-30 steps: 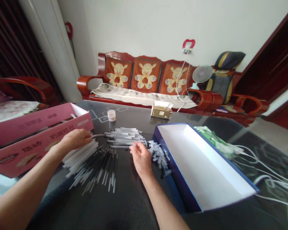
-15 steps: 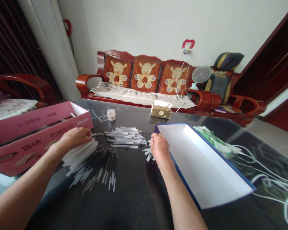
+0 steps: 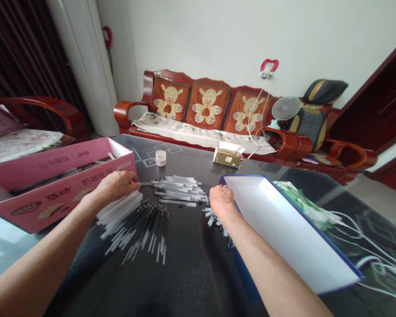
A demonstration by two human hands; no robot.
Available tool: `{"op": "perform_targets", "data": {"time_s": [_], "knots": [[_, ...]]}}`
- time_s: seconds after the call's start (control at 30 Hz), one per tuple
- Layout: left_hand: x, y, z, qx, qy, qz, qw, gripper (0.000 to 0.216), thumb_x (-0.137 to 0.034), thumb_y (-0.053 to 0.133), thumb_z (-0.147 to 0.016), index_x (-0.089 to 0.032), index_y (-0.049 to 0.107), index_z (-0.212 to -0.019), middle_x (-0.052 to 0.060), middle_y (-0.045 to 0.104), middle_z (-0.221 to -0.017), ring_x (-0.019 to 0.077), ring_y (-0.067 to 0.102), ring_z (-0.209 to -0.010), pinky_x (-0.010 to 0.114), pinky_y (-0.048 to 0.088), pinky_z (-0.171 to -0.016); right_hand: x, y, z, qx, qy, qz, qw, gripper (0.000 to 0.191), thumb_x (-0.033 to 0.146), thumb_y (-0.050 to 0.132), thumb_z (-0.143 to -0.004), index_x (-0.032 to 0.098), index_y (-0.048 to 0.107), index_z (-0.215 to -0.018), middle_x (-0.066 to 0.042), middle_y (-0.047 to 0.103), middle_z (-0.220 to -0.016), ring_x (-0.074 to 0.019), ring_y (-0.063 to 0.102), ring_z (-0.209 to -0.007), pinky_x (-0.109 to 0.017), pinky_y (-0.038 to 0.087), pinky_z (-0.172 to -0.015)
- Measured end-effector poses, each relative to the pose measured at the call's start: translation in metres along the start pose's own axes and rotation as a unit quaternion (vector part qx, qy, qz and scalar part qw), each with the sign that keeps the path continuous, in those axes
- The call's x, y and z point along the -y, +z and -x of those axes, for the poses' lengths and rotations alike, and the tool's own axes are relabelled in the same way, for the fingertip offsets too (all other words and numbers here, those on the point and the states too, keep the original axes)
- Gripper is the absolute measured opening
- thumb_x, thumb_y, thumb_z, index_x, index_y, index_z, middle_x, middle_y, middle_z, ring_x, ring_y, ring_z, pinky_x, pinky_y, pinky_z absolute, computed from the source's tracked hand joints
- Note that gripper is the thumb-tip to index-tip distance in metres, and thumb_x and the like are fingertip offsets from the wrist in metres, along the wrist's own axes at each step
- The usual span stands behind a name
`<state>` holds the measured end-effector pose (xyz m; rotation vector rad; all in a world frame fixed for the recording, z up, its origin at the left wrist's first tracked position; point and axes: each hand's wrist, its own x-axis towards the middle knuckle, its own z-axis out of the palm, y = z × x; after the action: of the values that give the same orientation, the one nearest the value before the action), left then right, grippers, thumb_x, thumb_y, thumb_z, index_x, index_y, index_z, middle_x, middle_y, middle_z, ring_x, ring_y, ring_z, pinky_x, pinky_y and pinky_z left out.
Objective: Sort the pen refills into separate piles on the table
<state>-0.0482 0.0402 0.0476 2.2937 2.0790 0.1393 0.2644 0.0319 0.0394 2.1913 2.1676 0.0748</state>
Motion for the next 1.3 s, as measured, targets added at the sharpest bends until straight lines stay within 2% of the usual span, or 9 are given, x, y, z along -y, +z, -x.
{"op": "perform_targets", "data": {"time_s": [0.2, 0.37, 0.47, 0.67, 0.93, 1.07, 1.17, 1.23, 1.3], "knots": [[-0.009, 0.0, 0.003, 0.005, -0.001, 0.003, 1.0, 0.029, -0.037, 0.046, -0.079, -0.022, 0.069, -0.09, 0.009, 0.071, -0.088, 0.0247, 0.066, -0.088, 0.03, 0.048, -0.074, 0.027, 0.019, 0.032, -0.06, -0.125, 0.003, 0.99, 0.027, 0.021, 0.043, -0.091, 0.019, 0.07, -0.085, -0.01, 0.066, -0.088, -0.0208, 0.063, -0.084, -0.029, 0.045, -0.073], [-0.028, 0.008, 0.008, -0.003, 0.029, 0.003, 1.0, 0.028, -0.034, 0.046, -0.081, -0.02, 0.069, -0.088, 0.01, 0.071, -0.086, 0.0242, 0.066, -0.087, 0.031, 0.048, -0.075, 0.044, 0.052, 0.043, -0.129, -0.101, -0.018, 0.986, 0.018, 0.022, 0.05, -0.088, 0.018, 0.065, -0.096, -0.009, 0.062, -0.095, -0.0221, 0.058, -0.093, -0.03, 0.042, -0.08], [-0.037, 0.015, 0.01, 0.006, 0.051, 0.006, 0.999, 0.027, -0.032, 0.045, -0.081, -0.02, 0.069, -0.086, 0.009, 0.071, -0.084, 0.0243, 0.067, -0.085, 0.032, 0.048, -0.075, 0.044, 0.061, 0.041, -0.144, -0.08, -0.037, 0.986, 0.017, 0.022, 0.05, -0.088, 0.018, 0.064, -0.097, -0.009, 0.06, -0.095, -0.0219, 0.057, -0.091, -0.03, 0.041, -0.079], [-0.047, 0.022, 0.012, 0.018, 0.068, 0.012, 0.997, 0.026, -0.032, 0.046, -0.083, -0.02, 0.069, -0.087, 0.009, 0.071, -0.082, 0.0232, 0.066, -0.083, 0.031, 0.048, -0.075, 0.037, 0.058, 0.043, -0.139, -0.102, -0.075, 0.982, 0.012, 0.023, 0.053, -0.086, 0.019, 0.062, -0.091, -0.008, 0.059, -0.097, -0.0215, 0.055, -0.092, -0.03, 0.04, -0.081], [-0.069, 0.04, 0.02, 0.011, 0.139, 0.041, 0.989, 0.026, -0.032, 0.047, -0.084, -0.019, 0.069, -0.081, 0.009, 0.071, -0.078, 0.0213, 0.066, -0.079, 0.029, 0.045, -0.07, 0.036, 0.05, 0.047, -0.096, -0.117, -0.086, 0.985, 0.016, 0.023, 0.049, -0.088, 0.018, 0.064, -0.091, -0.011, 0.06, -0.097, -0.0218, 0.056, -0.093, -0.03, 0.04, -0.08], [-0.077, 0.045, 0.023, 0.023, 0.161, 0.135, 0.978, 0.03, -0.037, 0.048, -0.084, -0.018, 0.069, -0.072, 0.006, 0.068, -0.068, 0.0199, 0.065, -0.071, 0.028, 0.044, -0.065, 0.035, 0.039, 0.05, -0.111, -0.099, -0.152, 0.977, 0.013, 0.021, 0.051, -0.085, 0.016, 0.062, -0.092, -0.011, 0.061, -0.097, -0.02, 0.058, -0.088, -0.028, 0.042, -0.076], [-0.083, 0.047, 0.024, 0.057, 0.1, 0.307, 0.945, 0.04, -0.048, 0.045, -0.085, -0.017, 0.065, -0.07, 0.002, 0.061, -0.056, 0.0148, 0.059, -0.054, 0.025, 0.042, -0.056, 0.044, 0.033, 0.055, -0.114, -0.119, -0.28, 0.946, 0.009, 0.019, 0.054, -0.082, 0.018, 0.062, -0.086, -0.006, 0.064, -0.089, -0.0172, 0.059, -0.082, -0.027, 0.043, -0.074], [-0.087, 0.049, 0.023, 0.085, 0.031, 0.455, 0.886, 0.043, -0.054, 0.044, -0.084, -0.016, 0.062, -0.073, 0.001, 0.059, -0.054, 0.0116, 0.054, -0.046, 0.023, 0.041, -0.049, 0.055, 0.033, 0.06, -0.065, -0.126, -0.378, 0.915, 0.006, 0.02, 0.056, -0.081, 0.018, 0.061, -0.081, -0.003, 0.065, -0.079, -0.0155, 0.06, -0.074, -0.026, 0.044, -0.069], [-0.09, 0.05, 0.023, 0.089, -0.02, 0.579, 0.811, 0.041, -0.054, 0.048, -0.081, -0.015, 0.06, -0.079, 0.001, 0.061, -0.061, 0.0094, 0.051, -0.044, 0.022, 0.04, -0.045, 0.064, 0.034, 0.063, 0.037, -0.099, -0.477, 0.872, 0.009, 0.025, 0.055, -0.081, 0.018, 0.061, -0.082, -0.001, 0.064, -0.07, -0.0135, 0.059, -0.061, -0.024, 0.045, -0.057]]}}
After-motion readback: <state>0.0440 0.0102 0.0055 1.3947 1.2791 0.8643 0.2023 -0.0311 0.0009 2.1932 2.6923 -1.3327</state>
